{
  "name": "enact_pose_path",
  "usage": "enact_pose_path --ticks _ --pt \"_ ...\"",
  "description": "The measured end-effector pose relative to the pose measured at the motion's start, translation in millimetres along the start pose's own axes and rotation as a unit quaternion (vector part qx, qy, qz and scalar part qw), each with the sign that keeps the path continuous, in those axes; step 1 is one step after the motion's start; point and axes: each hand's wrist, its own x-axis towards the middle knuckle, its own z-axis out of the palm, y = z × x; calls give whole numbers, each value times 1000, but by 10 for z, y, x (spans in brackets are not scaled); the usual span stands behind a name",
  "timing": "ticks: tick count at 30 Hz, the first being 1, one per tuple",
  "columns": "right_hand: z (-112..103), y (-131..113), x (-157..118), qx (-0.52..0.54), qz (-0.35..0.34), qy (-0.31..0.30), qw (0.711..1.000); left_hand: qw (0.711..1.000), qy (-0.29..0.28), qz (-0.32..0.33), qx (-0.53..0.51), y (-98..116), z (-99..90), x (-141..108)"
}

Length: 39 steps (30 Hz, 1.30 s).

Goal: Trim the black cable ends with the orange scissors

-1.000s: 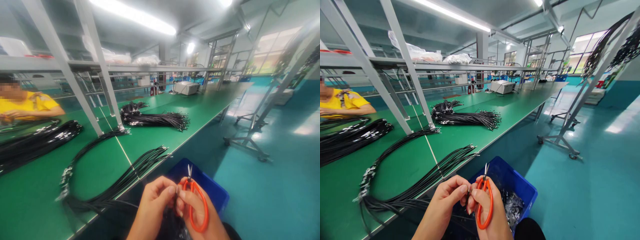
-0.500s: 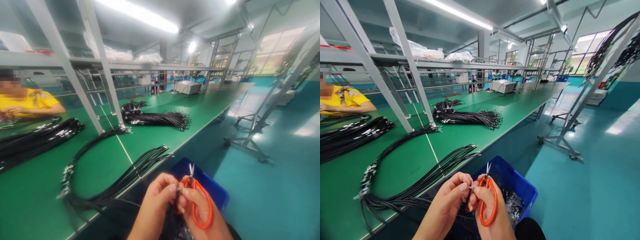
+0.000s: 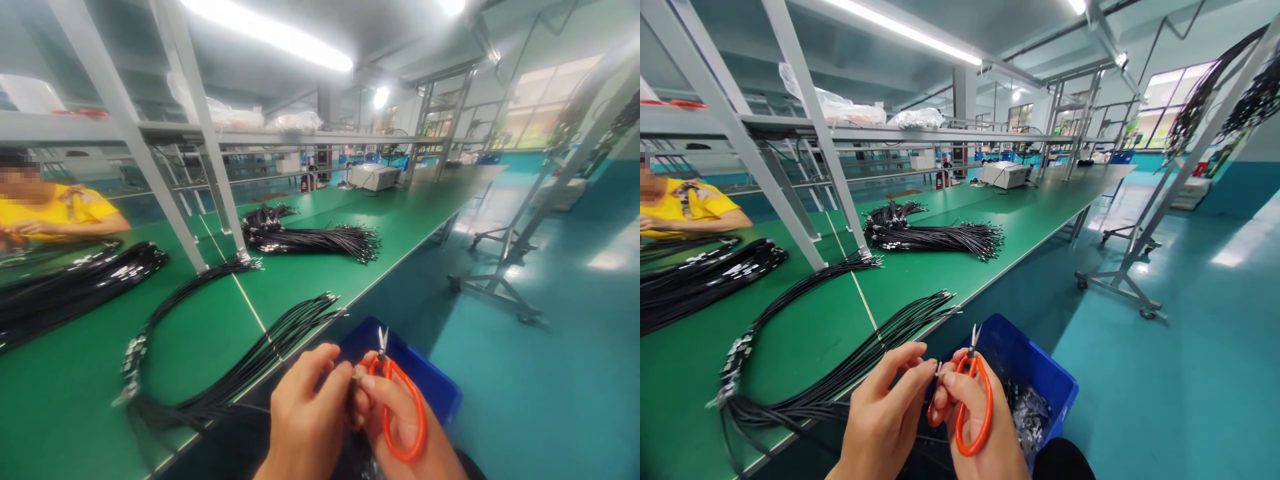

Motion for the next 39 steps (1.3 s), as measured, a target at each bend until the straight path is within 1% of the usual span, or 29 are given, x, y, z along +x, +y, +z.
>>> enact_pose_path --ticks 1,2,3,4,5,7,8,10,13,14,16,18,21,24,27,28,30,32,34,35,36,37,38,39 --pt "10 3 -3 1 -3 2 1000 1000 5 -9 3 -10 -12 4" --pt "18 7 -4 2 -8 7 1000 999 3 -34 -12 -12 -27 10" --pt "23 14 -2 1 -12 10 1000 997 -10 -66 -42 -5 -42 17" --pt "25 23 1 1 -18 9 1000 990 -39 -103 -88 10 -54 22" --pt "23 35 6 5 -24 6 1000 977 -75 -137 -146 31 -62 24" --pt "12 60 17 17 -33 -10 999 936 -143 -192 -259 71 -58 13" --pt "7 68 21 21 -36 -17 999 916 -161 -215 -298 83 -47 0" --pt "6 67 26 9 -40 -10 999 894 -152 -253 -337 83 -17 -31" --pt "29 34 27 -54 -63 30 996 873 -140 -292 -364 39 17 -63" --pt "39 25 27 -68 -76 37 994 865 -144 -300 -376 24 20 -64" --pt "49 26 29 -76 -100 31 992 850 -155 -308 -398 2 18 -55" --pt "44 51 27 -79 -111 27 990 839 -151 -317 -416 -7 8 -38" --pt "9 91 18 -120 -142 56 981 822 -145 -343 -430 -15 -3 -15" --pt "-42 101 29 -199 -214 84 953 815 -140 -358 -434 -16 3 2" --pt "-85 111 70 -296 -279 56 912 813 -138 -360 -437 6 16 10" --pt "-94 119 85 -327 -293 45 897 813 -132 -363 -437 18 20 7" --pt "-102 139 106 -378 -326 43 865 816 -113 -369 -430 41 30 -9" --pt "-100 159 109 -424 -369 62 825 822 -116 -367 -420 59 42 -37" --pt "-95 176 95 -473 -427 78 767 831 -117 -363 -405 72 53 -65" --pt "-93 183 82 -495 -452 87 737 836 -108 -361 -397 75 57 -74" --pt "-92 191 67 -508 -471 98 714 841 -93 -362 -391 75 58 -78" --pt "-93 198 48 -512 -483 111 702 845 -79 -363 -386 71 57 -77" --pt "-96 204 27 -508 -482 122 703 847 -65 -365 -381 62 52 -70" --pt "-101 208 3 -502 -468 132 716 848 -60 -366 -380 49 46 -60"
